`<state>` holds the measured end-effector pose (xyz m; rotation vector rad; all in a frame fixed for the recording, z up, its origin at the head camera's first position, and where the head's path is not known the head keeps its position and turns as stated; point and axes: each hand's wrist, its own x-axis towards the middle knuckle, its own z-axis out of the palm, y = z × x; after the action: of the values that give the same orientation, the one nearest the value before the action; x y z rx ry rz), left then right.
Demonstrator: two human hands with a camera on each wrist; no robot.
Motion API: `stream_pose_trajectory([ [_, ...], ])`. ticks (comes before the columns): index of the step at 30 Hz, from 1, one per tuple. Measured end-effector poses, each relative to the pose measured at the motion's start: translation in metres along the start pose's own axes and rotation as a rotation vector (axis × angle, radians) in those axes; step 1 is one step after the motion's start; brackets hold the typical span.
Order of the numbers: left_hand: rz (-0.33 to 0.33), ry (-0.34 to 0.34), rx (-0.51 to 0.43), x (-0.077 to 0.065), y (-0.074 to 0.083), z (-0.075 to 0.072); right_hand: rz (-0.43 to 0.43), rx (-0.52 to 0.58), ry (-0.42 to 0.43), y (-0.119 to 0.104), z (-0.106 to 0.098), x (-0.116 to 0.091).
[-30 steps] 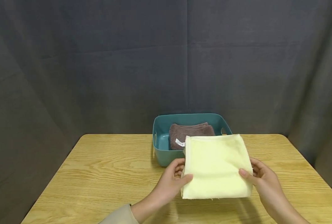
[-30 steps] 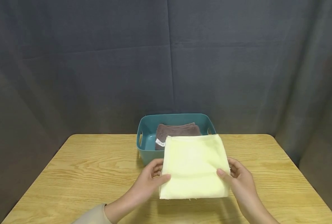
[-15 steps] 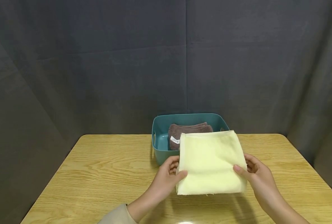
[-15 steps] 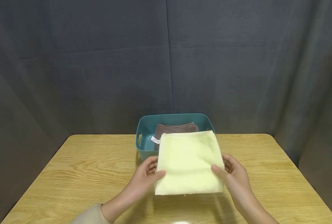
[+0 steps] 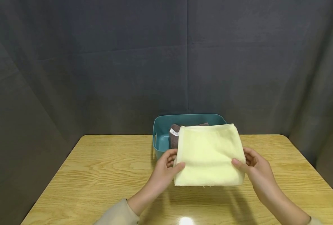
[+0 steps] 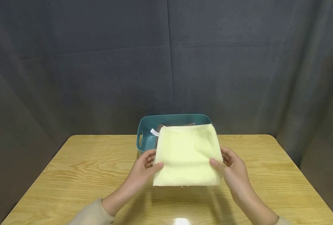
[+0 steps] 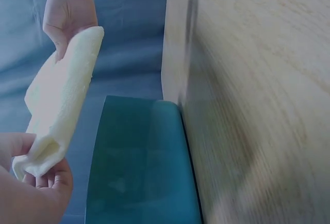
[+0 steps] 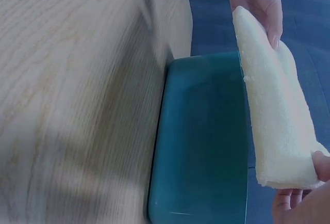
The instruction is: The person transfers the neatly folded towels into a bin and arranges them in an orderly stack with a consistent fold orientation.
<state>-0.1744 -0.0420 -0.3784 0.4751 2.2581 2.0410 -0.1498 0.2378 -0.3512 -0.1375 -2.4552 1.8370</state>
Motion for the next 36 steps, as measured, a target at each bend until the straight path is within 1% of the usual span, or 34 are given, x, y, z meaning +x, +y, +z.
stream_pose_trajectory([
  [7, -0.006, -0.005, 0.003, 0.004, 0.004, 0.000, -0.014, -0.022, -0.001, -0.004, -0.002, 0.007],
  [12, 0.012, 0.004, 0.005, 0.009, 0.007, 0.001, -0.025, -0.014, 0.000, -0.007, -0.004, 0.011],
  [19, 0.027, 0.054, -0.002, 0.018, 0.010, 0.003, -0.040, -0.023, 0.017, -0.012, -0.002, 0.019],
  [24, 0.033, 0.072, -0.007, 0.024, 0.014, 0.003, -0.053, -0.024, 0.044, -0.016, 0.000, 0.026],
  [27, 0.040, 0.080, 0.001, 0.028, 0.015, 0.002, -0.060, -0.037, 0.050, -0.020, 0.001, 0.028],
  [32, 0.058, 0.109, 0.028, 0.035, 0.014, -0.002, -0.065, -0.027, 0.041, -0.024, 0.004, 0.035],
  [36, 0.052, 0.123, 0.044, 0.042, 0.014, -0.004, -0.062, -0.013, 0.055, -0.026, 0.007, 0.042],
])
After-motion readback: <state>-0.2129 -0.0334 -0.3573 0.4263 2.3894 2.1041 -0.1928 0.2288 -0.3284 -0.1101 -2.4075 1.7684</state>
